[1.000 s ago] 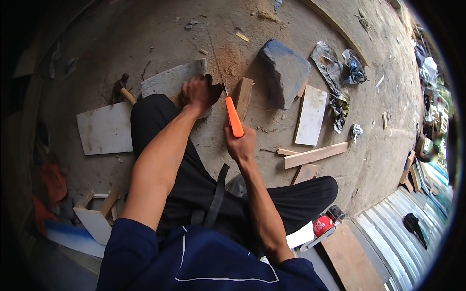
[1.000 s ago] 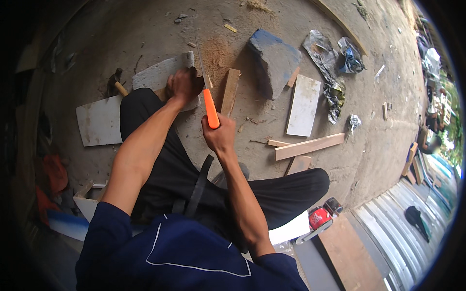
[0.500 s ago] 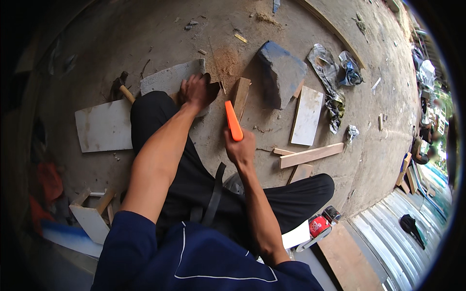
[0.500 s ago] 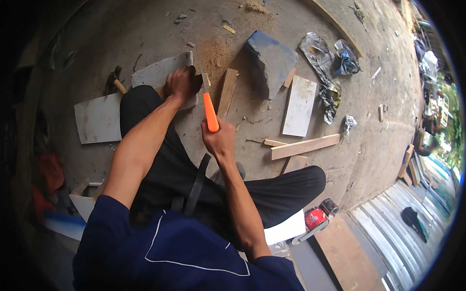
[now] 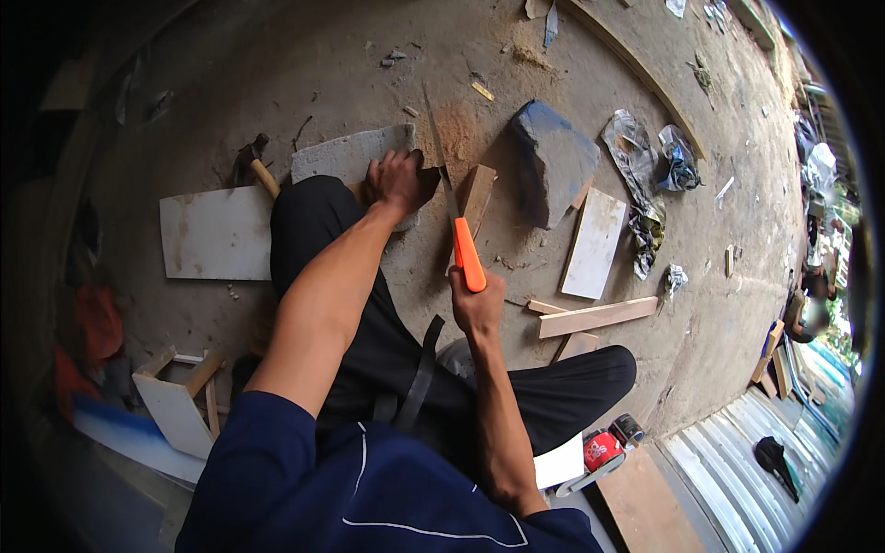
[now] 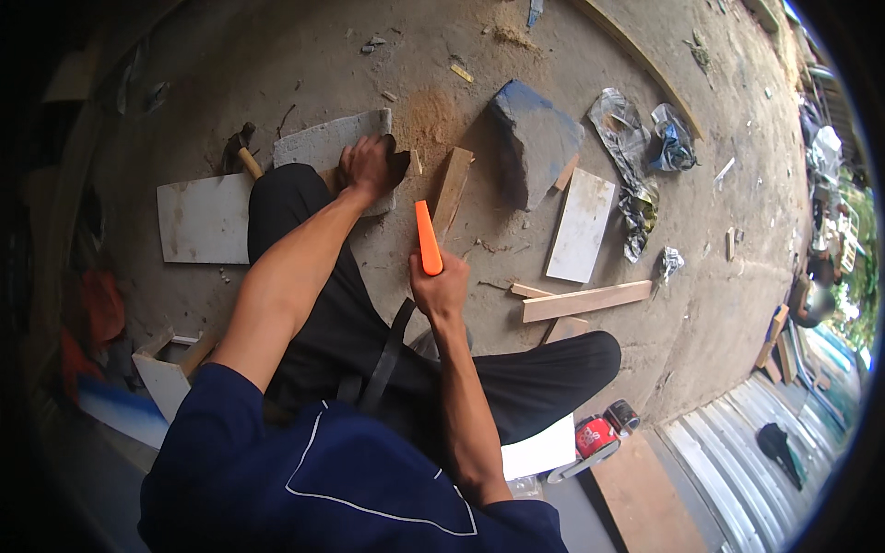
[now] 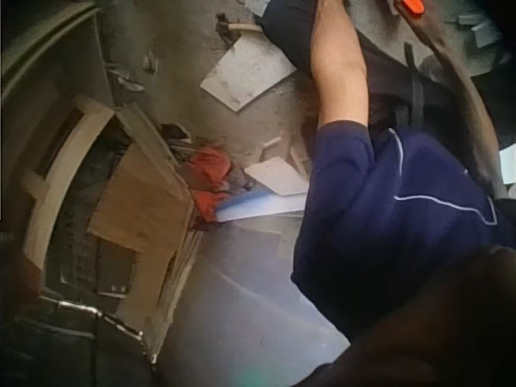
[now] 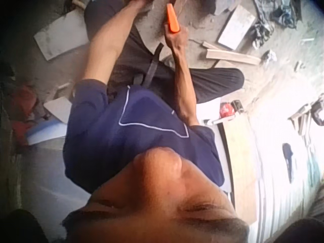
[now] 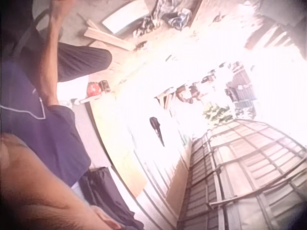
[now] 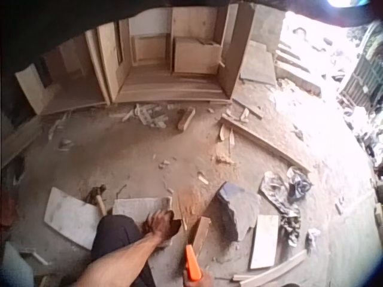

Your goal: The person sits on the floor and uses a hand saw to cut a small wooden plank placed on a concrete block. After cutting, the person separates the pieces and arranges them on the floor.

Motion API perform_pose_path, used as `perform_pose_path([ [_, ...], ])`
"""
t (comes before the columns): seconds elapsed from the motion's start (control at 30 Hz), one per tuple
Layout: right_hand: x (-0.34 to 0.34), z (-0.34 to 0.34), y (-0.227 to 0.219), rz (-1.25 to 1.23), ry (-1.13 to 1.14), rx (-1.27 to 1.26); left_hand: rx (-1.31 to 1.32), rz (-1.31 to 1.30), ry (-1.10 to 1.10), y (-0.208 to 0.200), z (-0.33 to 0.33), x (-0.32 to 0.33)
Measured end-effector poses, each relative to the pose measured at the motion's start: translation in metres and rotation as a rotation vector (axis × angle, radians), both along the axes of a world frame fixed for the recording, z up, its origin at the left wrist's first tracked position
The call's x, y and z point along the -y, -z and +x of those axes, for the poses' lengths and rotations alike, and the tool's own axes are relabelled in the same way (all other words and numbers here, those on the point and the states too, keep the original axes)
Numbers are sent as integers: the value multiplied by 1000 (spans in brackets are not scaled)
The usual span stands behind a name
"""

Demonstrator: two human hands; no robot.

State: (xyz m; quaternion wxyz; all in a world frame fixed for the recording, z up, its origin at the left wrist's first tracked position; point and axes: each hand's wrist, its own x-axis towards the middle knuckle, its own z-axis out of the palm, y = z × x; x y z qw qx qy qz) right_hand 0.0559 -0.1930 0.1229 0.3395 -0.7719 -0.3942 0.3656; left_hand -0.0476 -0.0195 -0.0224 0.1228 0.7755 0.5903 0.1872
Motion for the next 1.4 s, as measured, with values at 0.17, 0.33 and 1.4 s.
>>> perform_pose_path([
  [0.17, -1, -1, 2, -44, -10, 35, -5, -137, 15, -5, -2, 0],
  [0.33, -35, -2, 9, -24, 23, 58, 8, -156, -37, -18, 9, -3],
  [1.4, -30, 9, 5, -39, -15, 31, -54, -243, -85, 15, 5, -7],
])
